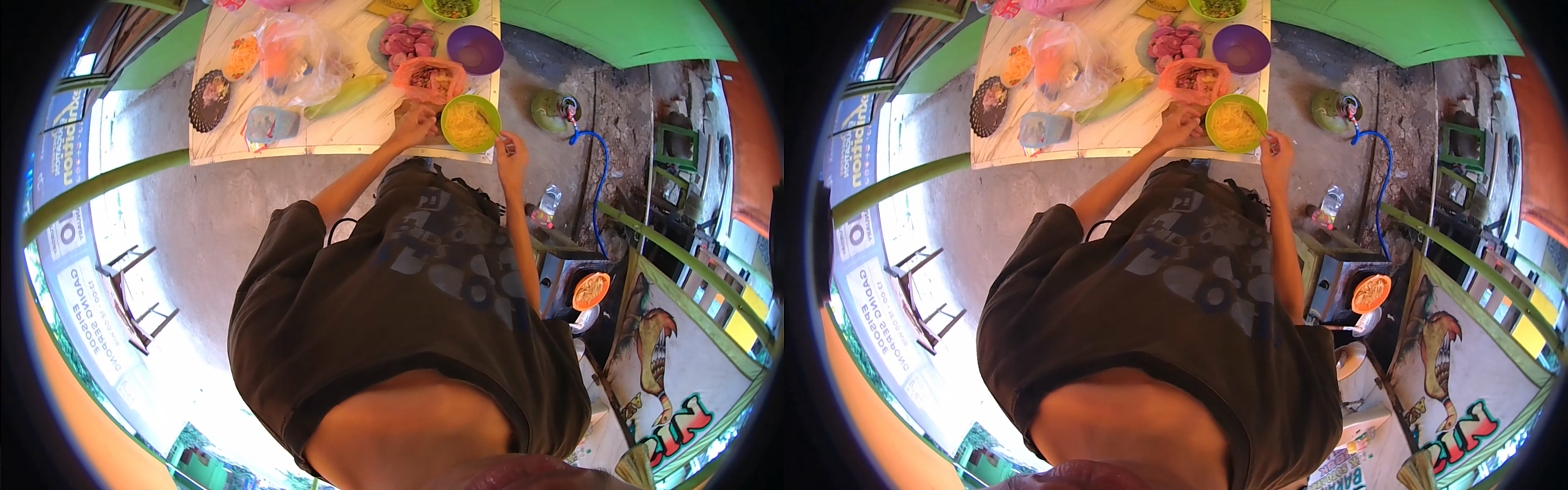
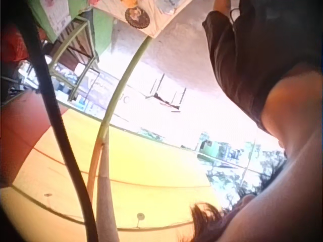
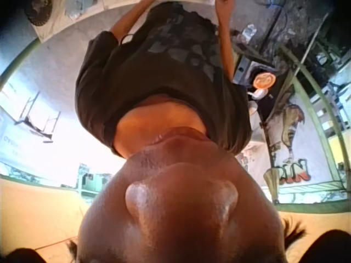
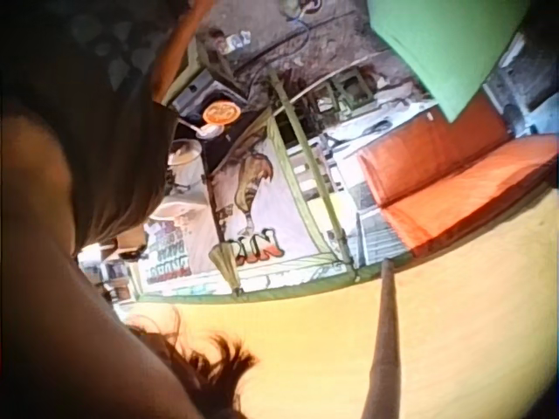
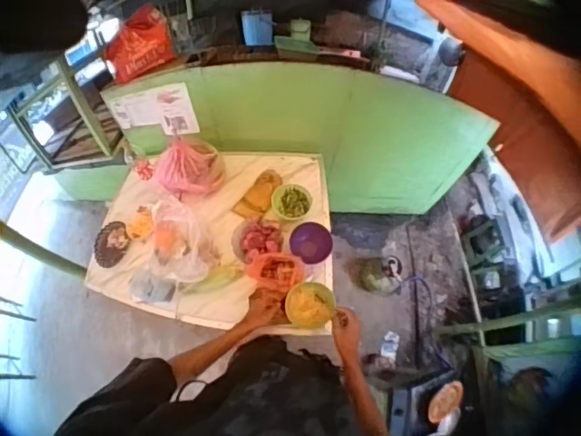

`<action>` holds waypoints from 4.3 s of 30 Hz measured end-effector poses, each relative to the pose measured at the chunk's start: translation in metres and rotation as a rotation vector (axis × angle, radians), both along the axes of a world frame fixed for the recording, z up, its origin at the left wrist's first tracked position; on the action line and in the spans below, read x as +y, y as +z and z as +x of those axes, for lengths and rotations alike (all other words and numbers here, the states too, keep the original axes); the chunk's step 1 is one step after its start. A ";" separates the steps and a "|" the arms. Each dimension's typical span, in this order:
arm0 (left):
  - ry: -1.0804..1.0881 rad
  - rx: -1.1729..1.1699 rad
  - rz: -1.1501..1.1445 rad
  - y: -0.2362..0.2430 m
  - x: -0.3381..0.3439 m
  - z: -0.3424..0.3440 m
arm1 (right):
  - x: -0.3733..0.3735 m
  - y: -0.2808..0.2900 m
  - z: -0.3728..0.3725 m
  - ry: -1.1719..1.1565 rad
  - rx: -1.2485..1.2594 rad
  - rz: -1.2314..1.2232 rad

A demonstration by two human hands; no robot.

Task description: The person kneels in front of a portable gas stove and uses a knife to scrape and adjust the burner area. They then stand up and use a ladle to stir a pot on the stove.

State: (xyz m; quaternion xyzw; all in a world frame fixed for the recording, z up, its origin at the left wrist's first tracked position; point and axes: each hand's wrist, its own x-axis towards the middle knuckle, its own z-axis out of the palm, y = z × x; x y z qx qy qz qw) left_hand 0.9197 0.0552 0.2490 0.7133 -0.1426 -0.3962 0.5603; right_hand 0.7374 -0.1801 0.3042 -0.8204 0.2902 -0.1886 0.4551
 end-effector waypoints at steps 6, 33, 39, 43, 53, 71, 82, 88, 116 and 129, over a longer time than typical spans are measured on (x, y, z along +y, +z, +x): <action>0.460 -0.626 0.078 0.009 0.034 0.053 | -0.006 -0.013 -0.042 0.040 0.030 0.295; 0.740 -0.119 0.593 -0.083 -0.034 0.366 | 0.072 -0.083 -0.411 -0.435 0.849 0.751; 0.875 0.202 0.232 -0.106 -0.058 0.391 | 0.085 -0.066 -0.409 -0.479 0.865 0.727; 1.115 -0.137 0.026 -0.096 -0.025 0.453 | 0.075 -0.084 -0.387 -0.380 0.832 0.727; 0.537 -1.067 0.102 0.109 -0.087 0.421 | 0.079 -0.094 -0.398 -0.386 0.789 0.608; 0.307 -1.040 0.001 0.311 0.127 0.286 | -0.043 -0.029 -0.223 -0.413 0.173 -0.096; -0.143 -0.845 0.004 0.252 0.201 0.173 | 0.034 0.103 -0.083 0.085 -0.003 0.197; -0.144 -0.865 0.060 0.205 0.165 0.115 | 0.126 0.024 0.005 0.472 0.061 0.299; -0.164 -0.902 -0.081 0.167 0.107 0.111 | 0.225 -0.040 0.005 -0.159 0.156 0.684; -0.151 -0.901 -0.048 0.148 0.084 0.131 | 0.227 0.019 -0.036 -0.114 0.164 0.542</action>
